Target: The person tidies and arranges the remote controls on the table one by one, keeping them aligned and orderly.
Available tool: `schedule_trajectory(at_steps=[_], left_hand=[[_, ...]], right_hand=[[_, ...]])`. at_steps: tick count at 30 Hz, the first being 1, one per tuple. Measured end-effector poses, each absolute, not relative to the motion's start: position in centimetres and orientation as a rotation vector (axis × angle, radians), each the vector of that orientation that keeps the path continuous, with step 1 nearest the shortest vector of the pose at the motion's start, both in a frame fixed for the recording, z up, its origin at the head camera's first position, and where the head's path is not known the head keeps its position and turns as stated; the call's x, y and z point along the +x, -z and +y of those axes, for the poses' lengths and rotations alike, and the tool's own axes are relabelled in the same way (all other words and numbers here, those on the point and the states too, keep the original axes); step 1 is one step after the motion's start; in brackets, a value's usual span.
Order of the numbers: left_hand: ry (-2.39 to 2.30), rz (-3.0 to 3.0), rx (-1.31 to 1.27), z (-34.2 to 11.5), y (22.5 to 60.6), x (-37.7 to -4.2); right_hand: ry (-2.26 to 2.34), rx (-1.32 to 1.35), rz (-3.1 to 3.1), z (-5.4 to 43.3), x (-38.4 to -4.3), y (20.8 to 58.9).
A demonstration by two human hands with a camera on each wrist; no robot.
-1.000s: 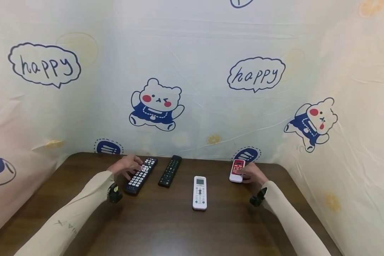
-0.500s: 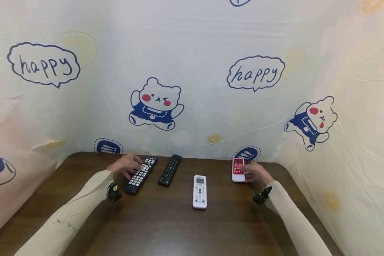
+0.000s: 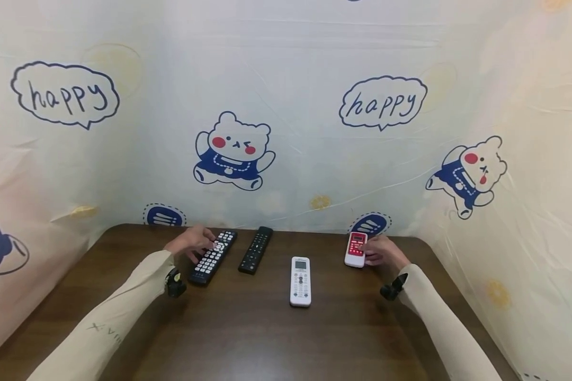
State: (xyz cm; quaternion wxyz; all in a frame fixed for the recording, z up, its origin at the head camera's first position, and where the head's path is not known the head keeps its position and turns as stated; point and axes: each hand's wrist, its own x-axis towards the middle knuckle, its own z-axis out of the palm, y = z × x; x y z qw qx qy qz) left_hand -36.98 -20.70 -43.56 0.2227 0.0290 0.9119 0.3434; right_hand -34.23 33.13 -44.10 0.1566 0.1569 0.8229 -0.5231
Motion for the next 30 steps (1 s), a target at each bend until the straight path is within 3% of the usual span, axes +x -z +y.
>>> schedule_trajectory(at_steps=[30], left_hand=[[-0.945, 2.513, 0.026, -20.1, 43.2, -37.0]], right_hand=[[1.590, 0.229, 2.350, 30.6, -33.1, 43.3]])
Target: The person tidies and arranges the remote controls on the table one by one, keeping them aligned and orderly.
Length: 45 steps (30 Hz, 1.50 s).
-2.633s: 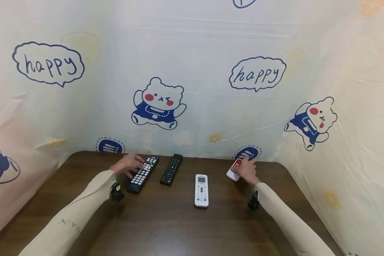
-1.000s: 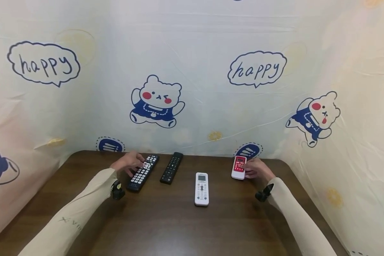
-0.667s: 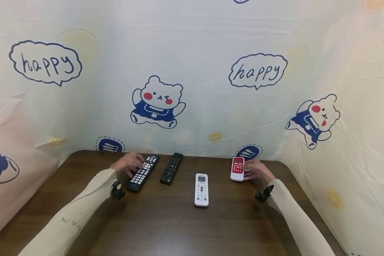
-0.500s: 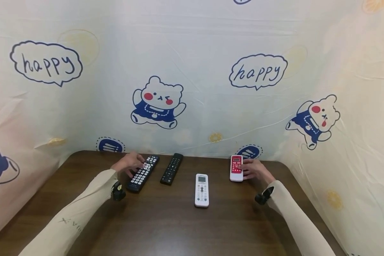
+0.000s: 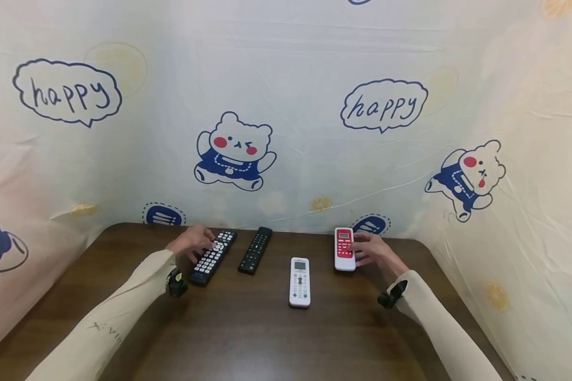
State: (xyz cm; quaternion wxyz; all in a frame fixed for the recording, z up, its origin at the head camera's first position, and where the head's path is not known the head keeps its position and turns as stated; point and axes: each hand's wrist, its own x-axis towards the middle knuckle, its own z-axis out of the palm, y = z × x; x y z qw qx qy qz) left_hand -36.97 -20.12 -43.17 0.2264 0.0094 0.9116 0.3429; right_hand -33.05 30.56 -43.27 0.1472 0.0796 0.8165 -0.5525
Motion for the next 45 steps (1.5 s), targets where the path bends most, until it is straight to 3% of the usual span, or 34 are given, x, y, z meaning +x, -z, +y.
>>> schedule_trajectory(at_steps=[45], left_hand=[[-0.930, 2.539, 0.035, -20.1, 43.5, -37.0]], right_hand=[[1.345, 0.137, 2.285, 25.9, -30.2, 42.6]])
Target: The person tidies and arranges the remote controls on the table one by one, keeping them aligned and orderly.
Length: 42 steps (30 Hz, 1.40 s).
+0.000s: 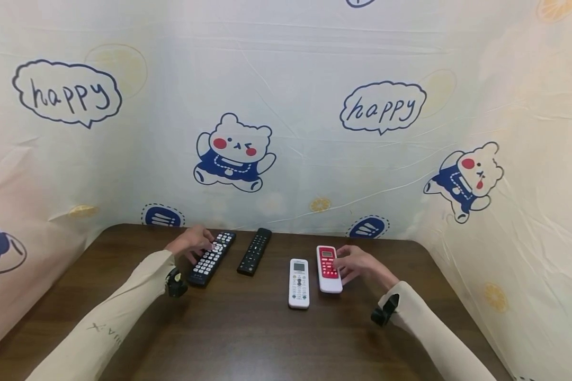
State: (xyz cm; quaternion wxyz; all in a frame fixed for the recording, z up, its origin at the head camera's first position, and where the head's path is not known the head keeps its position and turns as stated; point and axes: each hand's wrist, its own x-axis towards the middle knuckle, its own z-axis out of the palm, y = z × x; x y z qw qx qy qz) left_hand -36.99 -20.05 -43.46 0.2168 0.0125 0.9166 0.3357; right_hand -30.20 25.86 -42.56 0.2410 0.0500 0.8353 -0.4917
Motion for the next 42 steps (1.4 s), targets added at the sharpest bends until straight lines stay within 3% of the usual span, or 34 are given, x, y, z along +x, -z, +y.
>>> schedule_trajectory(at_steps=[10, 42], left_hand=[[-0.930, 2.541, 0.041, -20.6, 43.6, -36.6], [-0.940, 2.511, 0.026, -20.2, 43.5, -37.2]], right_hand=[[1.282, 0.138, 2.282, 24.6, -30.1, 43.9], [0.967, 0.147, 2.464, 22.9, -28.7, 43.4]])
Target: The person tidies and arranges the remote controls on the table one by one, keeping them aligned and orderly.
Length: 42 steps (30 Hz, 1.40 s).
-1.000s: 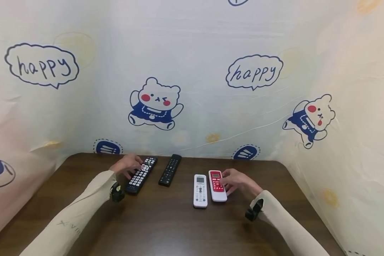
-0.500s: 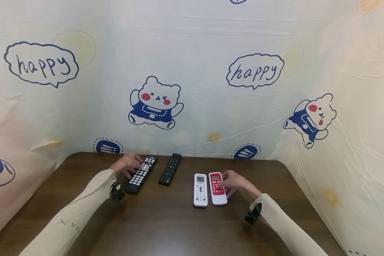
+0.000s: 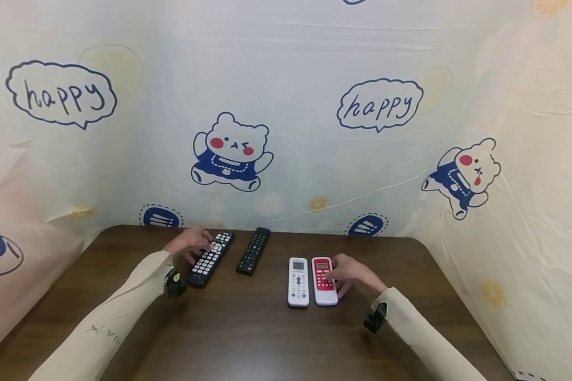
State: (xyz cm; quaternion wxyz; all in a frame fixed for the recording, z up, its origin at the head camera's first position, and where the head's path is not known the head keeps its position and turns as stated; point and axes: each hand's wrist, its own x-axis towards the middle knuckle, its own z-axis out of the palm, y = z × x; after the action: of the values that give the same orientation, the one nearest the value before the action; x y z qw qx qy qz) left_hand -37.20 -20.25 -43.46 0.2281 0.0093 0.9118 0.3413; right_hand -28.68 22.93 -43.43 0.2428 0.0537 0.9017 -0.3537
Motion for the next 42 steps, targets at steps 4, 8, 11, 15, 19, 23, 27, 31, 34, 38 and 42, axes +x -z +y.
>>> schedule_trajectory(at_steps=[4, 8, 11, 15, 19, 23, 27, 31, 34, 38, 42], left_hand=[[-0.939, 2.506, 0.029, -20.3, 43.5, -37.2], [-0.949, 2.501, 0.038, -20.2, 43.3, -37.3], [-0.950, 2.506, 0.047, -20.2, 43.4, -37.3], [-0.946, 2.516, 0.055, -20.1, 43.7, -37.3], [-0.940, 2.524, 0.076, -20.0, 43.8, -37.1], [-0.940, 2.518, 0.079, -20.1, 43.5, -37.0], [-0.939, 2.512, 0.064, -20.2, 43.4, -37.2], [-0.937, 2.525, 0.067, -20.3, 43.3, -37.1], [-0.945, 2.534, 0.065, -20.3, 43.4, -36.9], [-0.961, 2.528, 0.057, -20.1, 43.6, -36.6], [-0.962, 2.537, 0.036, -20.1, 43.7, -36.5]], right_hand=[[0.981, 0.164, 2.431, 23.2, -28.8, 43.4], [1.017, 0.185, 2.432, 23.6, -29.1, 43.0], [1.068, 0.187, 2.435, 23.7, -29.3, 42.9], [1.116, 0.195, 2.427, 23.8, -29.5, 43.3], [1.153, 0.221, 2.416, 24.3, -29.8, 44.2], [1.159, 0.229, 2.417, 24.1, -29.8, 44.0], [1.163, 0.228, 2.417, 24.0, -29.9, 44.0], [1.175, 0.209, 2.397, 23.8, -29.7, 44.0], [1.172, 0.200, 2.391, 23.9, -29.5, 43.9], [1.162, 0.213, 2.394, 24.0, -29.3, 43.7], [1.188, 0.187, 2.389, 24.0, -29.2, 43.6]])
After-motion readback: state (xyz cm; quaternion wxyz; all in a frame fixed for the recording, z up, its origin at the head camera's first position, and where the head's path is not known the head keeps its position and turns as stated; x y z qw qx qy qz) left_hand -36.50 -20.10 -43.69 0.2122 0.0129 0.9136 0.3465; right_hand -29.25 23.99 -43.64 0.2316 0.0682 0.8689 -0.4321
